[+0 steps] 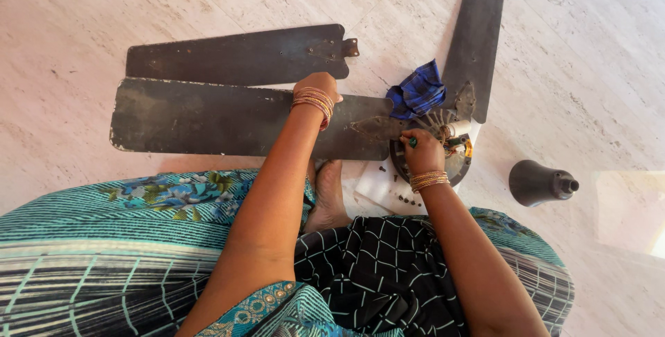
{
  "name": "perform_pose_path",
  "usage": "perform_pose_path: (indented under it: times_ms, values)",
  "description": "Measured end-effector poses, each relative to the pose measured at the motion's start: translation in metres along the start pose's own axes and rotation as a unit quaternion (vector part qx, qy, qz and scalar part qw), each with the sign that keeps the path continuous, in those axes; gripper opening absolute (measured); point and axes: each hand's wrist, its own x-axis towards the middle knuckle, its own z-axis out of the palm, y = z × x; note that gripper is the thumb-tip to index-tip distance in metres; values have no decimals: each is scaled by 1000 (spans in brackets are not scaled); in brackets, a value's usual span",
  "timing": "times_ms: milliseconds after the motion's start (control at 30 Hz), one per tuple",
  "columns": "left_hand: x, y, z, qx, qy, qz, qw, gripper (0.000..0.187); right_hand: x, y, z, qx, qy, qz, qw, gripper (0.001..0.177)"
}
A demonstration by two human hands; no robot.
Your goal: The person sits on the floor and uses a green-handled screwdriver to loosen and remove screws from a ceiling fan blade. They detach one blade from the fan hub and place it on the floor. The person continues to work on the fan hub and other blades.
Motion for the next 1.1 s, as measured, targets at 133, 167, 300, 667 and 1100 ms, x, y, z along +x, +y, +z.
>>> perform_pose_path:
  times_ms: [133,167,300,667,1100]
  values:
    - [1,3,2,16,30,21,999,31,1,-1,-4,2,-8,7,1000,13]
    - [2,3,2,19,37,28,999,30,1,-1,-5,4,-10,9,1000,13]
    - [7,5,8,41,90,70,993,22,2,-2,-4,5,-13,12,1000,14]
    - [44,14,22,72,135,107,982,25,6,-4,-4,-10,-26,36,999,15]
    - [-22,69,46,90,85,280,952,59,9,2,-2,7,-35,39,999,14]
